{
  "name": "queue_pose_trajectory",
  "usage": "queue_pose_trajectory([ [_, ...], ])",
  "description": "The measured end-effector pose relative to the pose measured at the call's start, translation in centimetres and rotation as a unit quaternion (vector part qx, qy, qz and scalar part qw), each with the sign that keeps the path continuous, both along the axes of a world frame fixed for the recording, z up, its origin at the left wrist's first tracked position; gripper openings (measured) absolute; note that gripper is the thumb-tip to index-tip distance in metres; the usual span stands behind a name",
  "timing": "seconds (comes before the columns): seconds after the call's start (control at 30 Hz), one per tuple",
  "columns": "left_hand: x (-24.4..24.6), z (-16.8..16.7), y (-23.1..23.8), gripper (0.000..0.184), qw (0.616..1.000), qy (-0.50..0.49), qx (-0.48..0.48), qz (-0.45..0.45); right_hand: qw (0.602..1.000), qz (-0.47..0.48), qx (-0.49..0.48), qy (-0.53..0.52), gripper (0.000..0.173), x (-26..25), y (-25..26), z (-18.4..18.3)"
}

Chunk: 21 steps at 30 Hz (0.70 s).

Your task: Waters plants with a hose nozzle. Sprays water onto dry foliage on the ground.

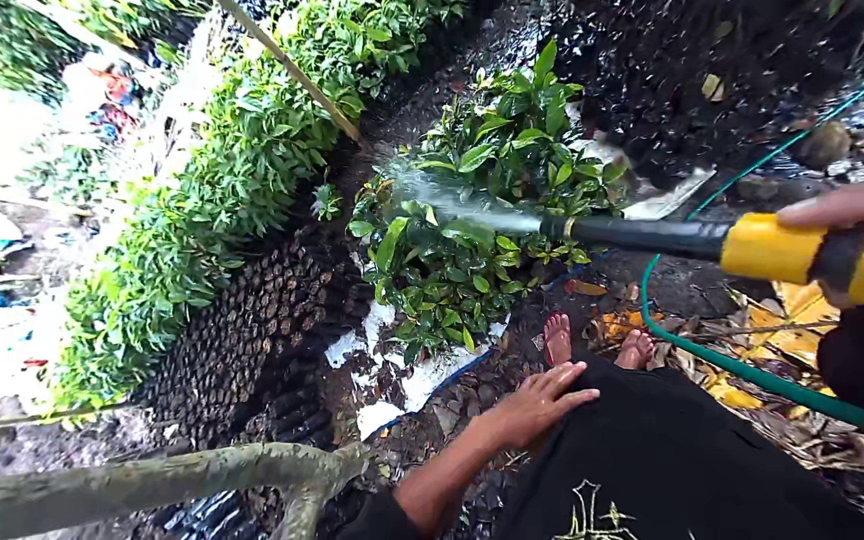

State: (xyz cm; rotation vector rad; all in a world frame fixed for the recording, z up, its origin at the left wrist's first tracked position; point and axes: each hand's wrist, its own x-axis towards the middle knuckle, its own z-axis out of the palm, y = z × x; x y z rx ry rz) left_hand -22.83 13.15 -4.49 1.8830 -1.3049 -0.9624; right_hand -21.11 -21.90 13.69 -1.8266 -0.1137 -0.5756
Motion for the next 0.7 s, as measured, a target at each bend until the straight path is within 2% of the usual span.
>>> queue_pose_trajectory([
  [0.13, 0.8, -1.9, 0.0, 0.076, 0.997, -0.001, -0.022, -0.07, 0.999, 0.018, -0.033, -0.032, 0.041, 1.2, 2.4, -0.4],
  [0.3, 1.2, -2.9, 0.0, 0.072, 0.995, -0.002, -0.044, -0.087, 0.997, 0.046, -0.041, -0.046, 0.041, 1.9, 3.9, -0.8],
  [0.7, 1.6, -2.9, -0.1, 0.079, 0.994, -0.002, -0.044, -0.095, 0.993, 0.115, -0.035, -0.007, 0.038, 2.0, 5.9, -1.4],
])
